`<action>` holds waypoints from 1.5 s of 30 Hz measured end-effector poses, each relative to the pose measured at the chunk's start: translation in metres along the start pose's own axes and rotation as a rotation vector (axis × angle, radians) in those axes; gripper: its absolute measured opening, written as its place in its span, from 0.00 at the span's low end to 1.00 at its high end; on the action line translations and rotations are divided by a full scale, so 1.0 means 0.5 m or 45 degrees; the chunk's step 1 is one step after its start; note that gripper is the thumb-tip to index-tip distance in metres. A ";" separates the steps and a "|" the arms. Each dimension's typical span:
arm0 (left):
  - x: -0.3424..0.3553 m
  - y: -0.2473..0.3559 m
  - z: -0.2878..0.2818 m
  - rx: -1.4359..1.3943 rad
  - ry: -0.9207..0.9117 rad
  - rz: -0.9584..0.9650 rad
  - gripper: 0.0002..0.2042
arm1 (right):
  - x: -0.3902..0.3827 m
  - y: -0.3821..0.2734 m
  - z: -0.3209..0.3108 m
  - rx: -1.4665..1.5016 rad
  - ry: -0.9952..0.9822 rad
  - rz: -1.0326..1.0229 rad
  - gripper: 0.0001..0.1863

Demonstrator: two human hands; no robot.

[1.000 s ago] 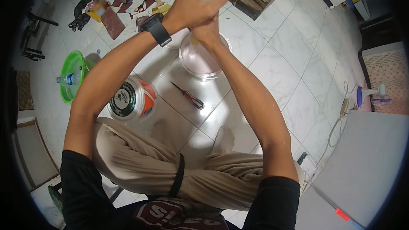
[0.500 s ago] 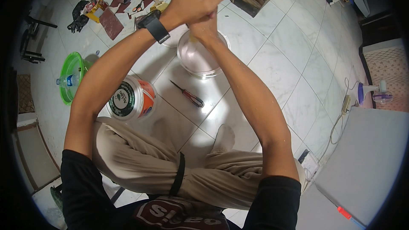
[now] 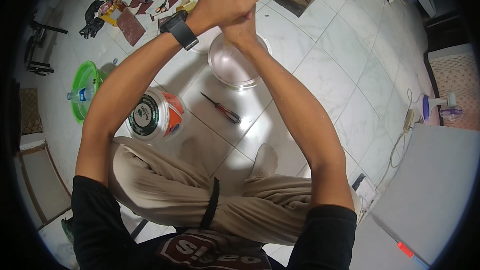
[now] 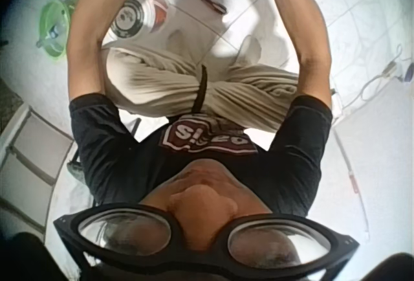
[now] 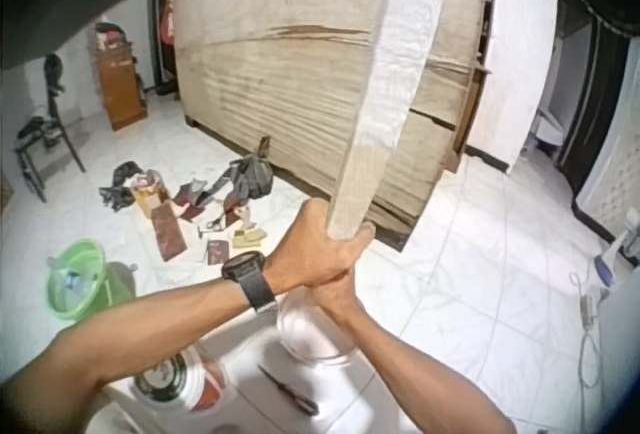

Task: The person sits on the floor and uses a wooden stick to stir a pink liquid inside a white bucket. The person holds the bucket steady with one hand while stirring with the other, occasionally pausing to check the mixture.

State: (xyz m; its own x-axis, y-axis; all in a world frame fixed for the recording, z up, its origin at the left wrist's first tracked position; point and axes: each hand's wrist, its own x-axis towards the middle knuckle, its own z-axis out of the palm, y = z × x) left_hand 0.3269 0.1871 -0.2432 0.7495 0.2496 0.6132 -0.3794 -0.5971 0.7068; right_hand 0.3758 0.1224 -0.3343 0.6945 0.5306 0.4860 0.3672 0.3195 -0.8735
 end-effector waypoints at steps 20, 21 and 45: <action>-0.008 0.008 -0.006 -0.329 -0.081 -0.396 0.17 | 0.019 -0.021 -0.041 -0.646 -0.280 -0.191 0.09; -0.002 -0.019 -0.012 -0.374 -0.065 -0.456 0.17 | 0.021 -0.017 -0.028 -0.513 -0.305 -0.061 0.09; 0.035 -0.017 -0.065 -0.366 -0.462 -0.531 0.17 | 0.027 -0.093 -0.047 -0.138 -0.759 0.495 0.13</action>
State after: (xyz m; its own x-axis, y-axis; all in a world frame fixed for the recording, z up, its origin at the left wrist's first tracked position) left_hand 0.3258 0.2212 -0.2269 0.9835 0.1120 0.1419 -0.1082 -0.2639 0.9585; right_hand 0.3826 0.0962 -0.2879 0.3426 0.9384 0.0443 0.2431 -0.0430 -0.9690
